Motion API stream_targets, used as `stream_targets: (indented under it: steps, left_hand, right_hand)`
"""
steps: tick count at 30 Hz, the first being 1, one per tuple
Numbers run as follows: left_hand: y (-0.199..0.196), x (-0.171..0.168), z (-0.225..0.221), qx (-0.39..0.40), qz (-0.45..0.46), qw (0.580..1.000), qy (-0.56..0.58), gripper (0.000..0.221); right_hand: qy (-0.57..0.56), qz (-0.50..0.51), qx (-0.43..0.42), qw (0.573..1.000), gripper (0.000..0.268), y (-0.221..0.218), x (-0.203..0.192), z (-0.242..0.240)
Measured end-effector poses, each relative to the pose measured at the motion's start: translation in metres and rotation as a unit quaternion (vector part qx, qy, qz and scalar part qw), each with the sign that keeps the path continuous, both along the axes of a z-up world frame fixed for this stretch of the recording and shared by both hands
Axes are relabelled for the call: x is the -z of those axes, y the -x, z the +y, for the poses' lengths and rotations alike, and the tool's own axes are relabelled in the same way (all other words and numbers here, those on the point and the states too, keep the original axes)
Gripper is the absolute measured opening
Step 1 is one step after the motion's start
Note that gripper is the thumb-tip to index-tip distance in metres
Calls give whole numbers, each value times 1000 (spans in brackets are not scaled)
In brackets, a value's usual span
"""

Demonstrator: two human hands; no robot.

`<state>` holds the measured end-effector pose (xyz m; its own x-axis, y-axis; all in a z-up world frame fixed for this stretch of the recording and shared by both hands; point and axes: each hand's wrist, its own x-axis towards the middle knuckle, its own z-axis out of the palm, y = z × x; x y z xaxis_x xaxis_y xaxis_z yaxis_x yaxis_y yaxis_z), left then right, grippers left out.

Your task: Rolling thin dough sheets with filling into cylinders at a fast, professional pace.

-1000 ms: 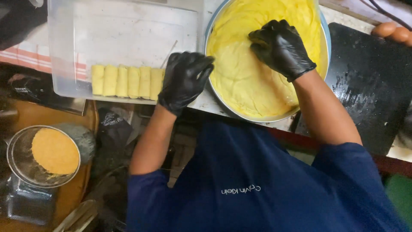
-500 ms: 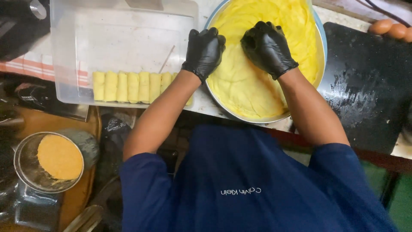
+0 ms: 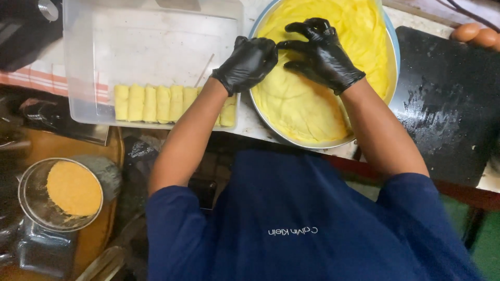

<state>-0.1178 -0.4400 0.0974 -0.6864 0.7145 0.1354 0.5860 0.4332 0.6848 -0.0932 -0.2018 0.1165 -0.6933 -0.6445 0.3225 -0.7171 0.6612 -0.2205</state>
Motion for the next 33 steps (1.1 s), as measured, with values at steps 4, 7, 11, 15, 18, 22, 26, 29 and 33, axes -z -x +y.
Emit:
stream_targets:
  steps: [4,7,11,15,18,22,26,29,33]
  left_hand:
    - [2,-1,-9,15,-22,997,-77,14]
    - [-1,3,-18,-13,-6,1000,-3,22]
    - [-7,24,-26,-15,188,980,56,42]
    - [-18,25,-32,-18,223,974,-28,27]
    - [-19,18,-35,-18,188,982,5,12]
    - [-27,-3,-44,4,200,980,-24,9]
    - [-58,-17,-42,26,152,985,-75,8]
    - [-78,-13,-31,3,173,984,-49,23]
    - [-88,9,-9,-123,336,930,78,28]
  right_hand:
    - [2,47,-36,998,13,9,4,-1]
    - [-23,77,-61,995,11,5,-2,0]
    - [-22,87,-120,989,6,-2,-25,-3]
    - [-9,52,-164,985,8,-15,-51,-10]
    - [-22,3,-110,994,6,-26,-43,-17]
    - [-37,21,-75,996,1,-36,-48,-22]
    - [-120,50,-94,987,15,-46,-41,-2]
    - [-114,12,-144,983,23,-42,-46,13]
    - [-82,-44,-174,980,19,-40,-62,26]
